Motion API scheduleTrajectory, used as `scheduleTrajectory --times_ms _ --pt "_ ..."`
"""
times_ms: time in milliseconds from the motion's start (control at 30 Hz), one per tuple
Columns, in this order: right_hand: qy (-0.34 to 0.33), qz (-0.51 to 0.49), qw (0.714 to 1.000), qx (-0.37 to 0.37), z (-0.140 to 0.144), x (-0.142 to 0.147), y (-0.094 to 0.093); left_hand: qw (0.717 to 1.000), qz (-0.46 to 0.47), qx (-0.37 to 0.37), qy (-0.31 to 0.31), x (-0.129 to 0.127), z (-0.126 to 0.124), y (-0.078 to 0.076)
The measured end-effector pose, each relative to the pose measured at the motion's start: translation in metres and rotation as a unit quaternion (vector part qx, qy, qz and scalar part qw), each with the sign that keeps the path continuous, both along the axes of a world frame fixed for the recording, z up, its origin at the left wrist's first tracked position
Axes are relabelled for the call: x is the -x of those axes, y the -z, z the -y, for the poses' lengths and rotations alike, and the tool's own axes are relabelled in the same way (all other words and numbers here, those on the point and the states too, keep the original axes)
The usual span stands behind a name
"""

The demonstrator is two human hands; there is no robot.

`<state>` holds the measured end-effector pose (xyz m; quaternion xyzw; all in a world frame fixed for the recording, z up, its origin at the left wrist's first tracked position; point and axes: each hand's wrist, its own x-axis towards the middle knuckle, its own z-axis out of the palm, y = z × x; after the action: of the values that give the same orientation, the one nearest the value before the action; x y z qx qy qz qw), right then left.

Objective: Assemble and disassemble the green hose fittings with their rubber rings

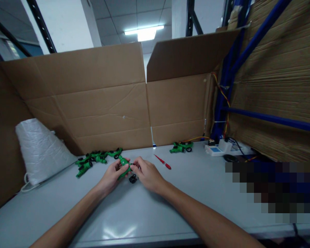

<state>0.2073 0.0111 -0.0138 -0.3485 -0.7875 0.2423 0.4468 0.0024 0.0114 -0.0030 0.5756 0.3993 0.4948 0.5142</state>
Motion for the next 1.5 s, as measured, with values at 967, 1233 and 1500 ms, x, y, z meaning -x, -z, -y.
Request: scheduleTrajectory --times_ms 967,1233,1500 --pt "-0.018 0.013 1.0 -0.004 0.0 -0.004 0.0 0.998 -0.033 -0.044 -0.008 0.001 0.002 -0.003" --pt "-0.03 0.005 0.998 0.047 -0.001 0.001 0.001 0.999 -0.032 -0.044 -0.001 0.002 0.0 -0.001" --pt "-0.071 -0.054 0.99 0.105 -0.008 0.005 0.013 0.999 -0.036 -0.035 -0.006 0.001 0.001 -0.001"
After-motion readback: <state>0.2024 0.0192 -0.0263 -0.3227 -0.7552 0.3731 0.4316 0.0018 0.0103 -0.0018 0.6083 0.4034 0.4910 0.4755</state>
